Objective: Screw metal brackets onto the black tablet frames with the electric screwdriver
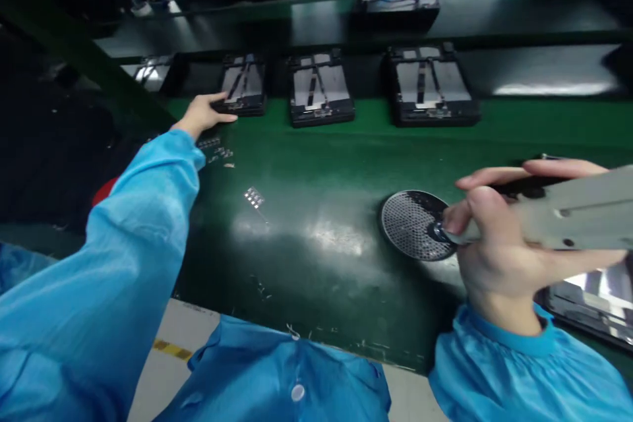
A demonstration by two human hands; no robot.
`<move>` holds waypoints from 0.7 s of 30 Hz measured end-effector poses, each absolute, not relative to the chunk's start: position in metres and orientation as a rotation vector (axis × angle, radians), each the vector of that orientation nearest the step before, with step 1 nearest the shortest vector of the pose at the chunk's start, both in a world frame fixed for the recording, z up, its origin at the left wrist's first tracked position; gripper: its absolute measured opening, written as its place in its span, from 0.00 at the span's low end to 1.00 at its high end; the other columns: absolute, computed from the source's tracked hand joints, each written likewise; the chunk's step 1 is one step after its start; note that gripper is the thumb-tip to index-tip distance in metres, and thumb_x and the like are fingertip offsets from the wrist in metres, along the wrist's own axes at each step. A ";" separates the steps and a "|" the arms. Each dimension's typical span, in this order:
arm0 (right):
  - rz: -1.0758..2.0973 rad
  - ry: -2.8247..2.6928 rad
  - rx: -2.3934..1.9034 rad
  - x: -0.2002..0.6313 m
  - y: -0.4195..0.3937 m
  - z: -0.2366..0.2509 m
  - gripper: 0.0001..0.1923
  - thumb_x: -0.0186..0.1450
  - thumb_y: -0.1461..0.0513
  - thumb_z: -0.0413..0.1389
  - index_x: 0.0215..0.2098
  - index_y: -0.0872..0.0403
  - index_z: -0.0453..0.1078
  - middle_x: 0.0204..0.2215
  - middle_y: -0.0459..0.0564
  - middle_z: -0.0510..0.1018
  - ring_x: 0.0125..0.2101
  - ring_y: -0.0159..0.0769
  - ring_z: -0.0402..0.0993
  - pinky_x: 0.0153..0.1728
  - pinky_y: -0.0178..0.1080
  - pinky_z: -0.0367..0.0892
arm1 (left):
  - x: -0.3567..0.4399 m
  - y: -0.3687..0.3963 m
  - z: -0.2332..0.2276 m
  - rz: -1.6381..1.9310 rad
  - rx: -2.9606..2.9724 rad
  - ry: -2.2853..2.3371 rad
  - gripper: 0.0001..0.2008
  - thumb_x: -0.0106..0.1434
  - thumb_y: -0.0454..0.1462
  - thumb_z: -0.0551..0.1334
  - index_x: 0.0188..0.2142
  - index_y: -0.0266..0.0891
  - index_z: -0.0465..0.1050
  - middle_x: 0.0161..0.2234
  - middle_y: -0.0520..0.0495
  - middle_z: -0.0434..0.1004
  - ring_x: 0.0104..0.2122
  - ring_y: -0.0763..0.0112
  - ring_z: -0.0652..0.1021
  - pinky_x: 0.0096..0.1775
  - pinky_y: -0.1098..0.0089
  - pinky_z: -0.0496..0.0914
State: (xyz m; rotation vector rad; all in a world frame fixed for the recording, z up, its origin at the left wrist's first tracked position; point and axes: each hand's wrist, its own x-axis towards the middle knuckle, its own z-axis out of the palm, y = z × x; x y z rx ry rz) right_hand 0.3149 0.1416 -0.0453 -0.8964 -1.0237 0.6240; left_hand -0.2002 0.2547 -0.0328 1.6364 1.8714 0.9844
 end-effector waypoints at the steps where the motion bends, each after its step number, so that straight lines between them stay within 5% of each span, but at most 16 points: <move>1: 0.617 -1.043 -0.852 0.316 0.143 -0.048 0.46 0.37 0.45 0.80 0.43 0.53 0.64 0.29 0.51 0.77 0.14 0.44 0.59 0.09 0.41 0.49 | -0.212 0.250 -0.034 1.011 1.626 1.904 0.32 0.49 0.50 0.88 0.49 0.42 0.83 0.49 0.50 0.88 0.68 0.46 0.75 0.76 0.45 0.57; 5: 0.563 -1.109 -0.730 0.312 0.146 -0.055 0.29 0.49 0.53 0.79 0.43 0.51 0.74 0.28 0.47 0.75 0.19 0.43 0.69 0.10 0.36 0.54 | -0.212 0.243 -0.034 1.122 1.518 1.906 0.39 0.47 0.67 0.83 0.48 0.48 0.81 0.41 0.60 0.86 0.58 0.63 0.79 0.64 0.59 0.68; 8: 0.554 -1.157 -0.647 0.313 0.149 -0.061 0.27 0.53 0.53 0.79 0.45 0.50 0.76 0.27 0.45 0.74 0.20 0.38 0.69 0.10 0.34 0.55 | -0.195 0.255 -0.020 1.100 1.351 1.809 0.40 0.55 0.75 0.75 0.46 0.48 0.73 0.34 0.63 0.76 0.55 0.72 0.77 0.51 0.66 0.73; 11: 0.565 -1.203 -0.583 0.314 0.153 -0.065 0.29 0.56 0.54 0.78 0.48 0.53 0.72 0.31 0.45 0.77 0.18 0.33 0.66 0.11 0.31 0.55 | -0.177 0.264 0.001 1.131 1.171 1.701 0.28 0.69 0.65 0.71 0.41 0.45 0.69 0.36 0.61 0.76 0.56 0.70 0.74 0.47 0.66 0.74; 16: 0.508 -1.177 -0.469 0.305 0.160 -0.068 0.25 0.63 0.57 0.74 0.49 0.57 0.69 0.33 0.48 0.73 0.23 0.31 0.72 0.13 0.26 0.53 | -0.113 0.213 0.028 1.146 1.021 1.550 0.12 0.59 0.41 0.77 0.40 0.51 0.78 0.46 0.64 0.89 0.69 0.62 0.76 0.64 0.61 0.80; 19: 0.461 -1.126 -0.488 0.298 0.162 -0.069 0.32 0.60 0.53 0.78 0.46 0.59 0.65 0.37 0.50 0.70 0.28 0.32 0.77 0.13 0.26 0.52 | -0.058 0.140 0.029 1.013 1.001 1.556 0.10 0.60 0.37 0.78 0.40 0.52 0.84 0.47 0.60 0.90 0.53 0.56 0.85 0.46 0.56 0.87; 21: 0.441 -1.151 -0.519 0.294 0.161 -0.070 0.33 0.61 0.50 0.77 0.46 0.59 0.64 0.37 0.49 0.70 0.26 0.28 0.74 0.13 0.26 0.52 | -0.027 0.090 0.020 0.854 0.897 1.471 0.19 0.58 0.37 0.82 0.46 0.48 0.82 0.46 0.54 0.90 0.41 0.58 0.86 0.36 0.58 0.86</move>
